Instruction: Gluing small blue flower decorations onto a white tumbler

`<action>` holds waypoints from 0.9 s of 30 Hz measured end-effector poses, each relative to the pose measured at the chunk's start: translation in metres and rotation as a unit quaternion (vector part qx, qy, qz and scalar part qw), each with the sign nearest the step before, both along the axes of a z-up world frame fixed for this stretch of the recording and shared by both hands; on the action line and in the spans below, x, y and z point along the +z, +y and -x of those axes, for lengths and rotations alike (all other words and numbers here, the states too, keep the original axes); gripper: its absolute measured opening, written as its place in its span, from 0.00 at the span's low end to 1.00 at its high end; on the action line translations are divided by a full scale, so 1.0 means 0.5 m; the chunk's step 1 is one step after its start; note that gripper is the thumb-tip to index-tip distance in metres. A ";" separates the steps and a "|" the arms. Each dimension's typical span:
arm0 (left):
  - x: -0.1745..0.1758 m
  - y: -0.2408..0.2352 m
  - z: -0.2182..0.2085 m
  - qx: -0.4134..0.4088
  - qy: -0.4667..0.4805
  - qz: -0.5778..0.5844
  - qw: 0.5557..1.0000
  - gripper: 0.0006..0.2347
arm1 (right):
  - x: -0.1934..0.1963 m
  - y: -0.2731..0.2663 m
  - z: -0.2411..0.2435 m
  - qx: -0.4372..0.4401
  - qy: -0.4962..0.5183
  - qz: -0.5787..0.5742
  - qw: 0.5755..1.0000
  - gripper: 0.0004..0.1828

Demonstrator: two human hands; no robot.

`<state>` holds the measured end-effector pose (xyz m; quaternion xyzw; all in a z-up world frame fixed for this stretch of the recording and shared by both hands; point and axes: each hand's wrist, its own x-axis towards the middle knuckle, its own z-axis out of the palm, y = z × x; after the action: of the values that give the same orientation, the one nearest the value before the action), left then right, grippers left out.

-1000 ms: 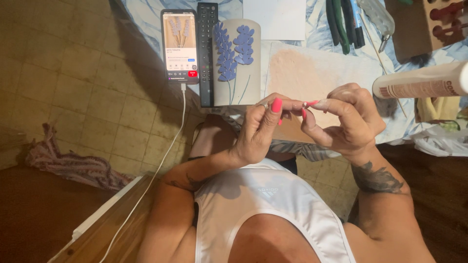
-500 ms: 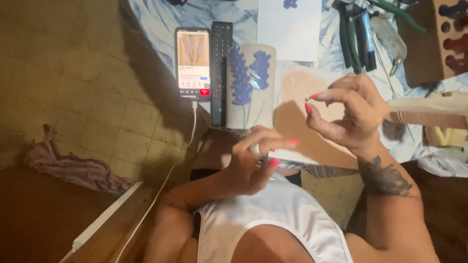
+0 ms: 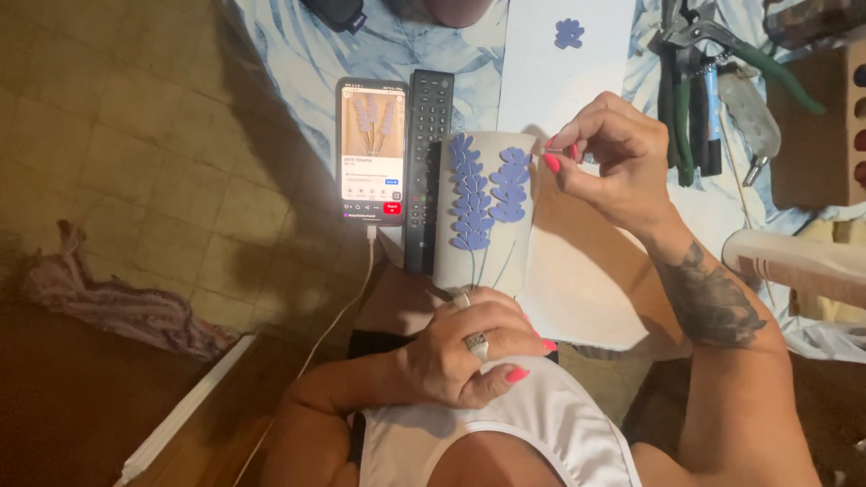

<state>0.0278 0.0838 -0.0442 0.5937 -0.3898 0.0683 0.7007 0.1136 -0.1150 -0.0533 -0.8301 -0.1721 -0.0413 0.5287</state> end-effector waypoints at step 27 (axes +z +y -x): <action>-0.004 0.001 -0.005 0.008 0.008 -0.008 1.000 0.14 | -0.012 0.014 -0.018 0.014 0.014 0.029 0.999 0.05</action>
<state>0.0301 0.0843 -0.0464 0.6028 -0.3798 0.0659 0.6986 0.1224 -0.1080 -0.0593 -0.8431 -0.1780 -0.0173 0.5071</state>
